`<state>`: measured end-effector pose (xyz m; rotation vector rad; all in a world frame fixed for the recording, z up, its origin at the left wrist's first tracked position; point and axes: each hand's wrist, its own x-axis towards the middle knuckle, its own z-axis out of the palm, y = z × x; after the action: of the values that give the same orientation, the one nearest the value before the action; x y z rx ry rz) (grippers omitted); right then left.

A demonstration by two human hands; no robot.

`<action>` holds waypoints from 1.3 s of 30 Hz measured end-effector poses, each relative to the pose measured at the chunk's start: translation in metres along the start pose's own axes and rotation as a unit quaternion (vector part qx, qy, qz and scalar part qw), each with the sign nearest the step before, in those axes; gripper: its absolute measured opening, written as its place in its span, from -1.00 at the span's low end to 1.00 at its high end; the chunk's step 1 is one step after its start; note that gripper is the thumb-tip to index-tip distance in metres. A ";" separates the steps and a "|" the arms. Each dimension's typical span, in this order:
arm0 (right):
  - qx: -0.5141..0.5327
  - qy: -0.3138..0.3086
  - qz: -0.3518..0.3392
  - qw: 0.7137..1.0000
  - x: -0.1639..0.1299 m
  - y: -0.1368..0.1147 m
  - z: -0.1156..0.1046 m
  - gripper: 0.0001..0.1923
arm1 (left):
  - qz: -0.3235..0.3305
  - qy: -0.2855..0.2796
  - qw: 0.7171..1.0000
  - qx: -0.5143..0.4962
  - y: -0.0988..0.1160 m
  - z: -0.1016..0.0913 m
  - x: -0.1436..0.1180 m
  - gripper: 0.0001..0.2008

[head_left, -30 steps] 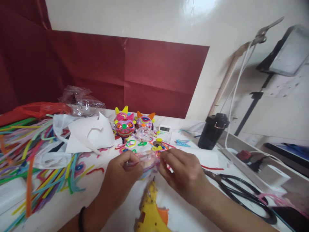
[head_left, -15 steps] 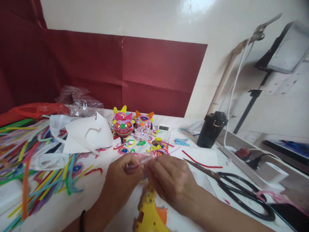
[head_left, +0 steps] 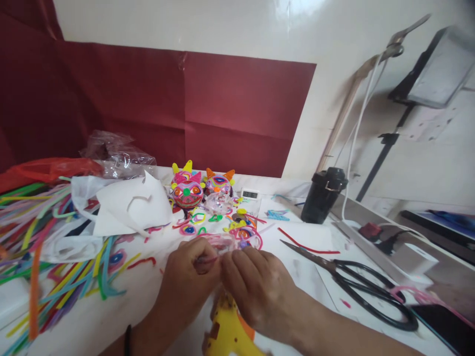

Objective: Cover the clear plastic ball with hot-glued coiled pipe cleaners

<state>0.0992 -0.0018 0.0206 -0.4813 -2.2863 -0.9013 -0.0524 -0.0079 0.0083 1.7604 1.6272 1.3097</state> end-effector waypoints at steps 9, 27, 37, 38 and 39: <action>0.062 0.050 0.106 0.991 -0.003 0.025 0.007 -0.73 | -0.047 0.009 0.997 -0.066 0.001 -0.005 0.003 -0.83; 0.022 -0.010 -0.029 0.999 0.001 0.009 -0.003 -0.72 | -0.043 -0.004 0.998 -0.052 0.001 -0.002 0.003 -0.82; 0.032 0.007 -0.014 0.999 -0.003 0.007 0.002 -0.69 | -0.055 -0.005 0.995 -0.080 0.003 -0.002 0.003 -0.85; 0.038 0.010 -0.009 0.999 -0.003 0.007 0.003 -0.68 | -0.053 -0.005 0.995 -0.083 0.002 -0.002 0.003 -0.85; 0.042 0.014 -0.006 0.999 -0.003 0.007 0.004 -0.68 | -0.052 -0.001 0.995 -0.084 0.002 -0.001 0.003 -0.84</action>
<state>0.1041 0.0056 0.0198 -0.4156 -2.2933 -0.8087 -0.0529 -0.0062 0.0111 1.5575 1.5381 1.3523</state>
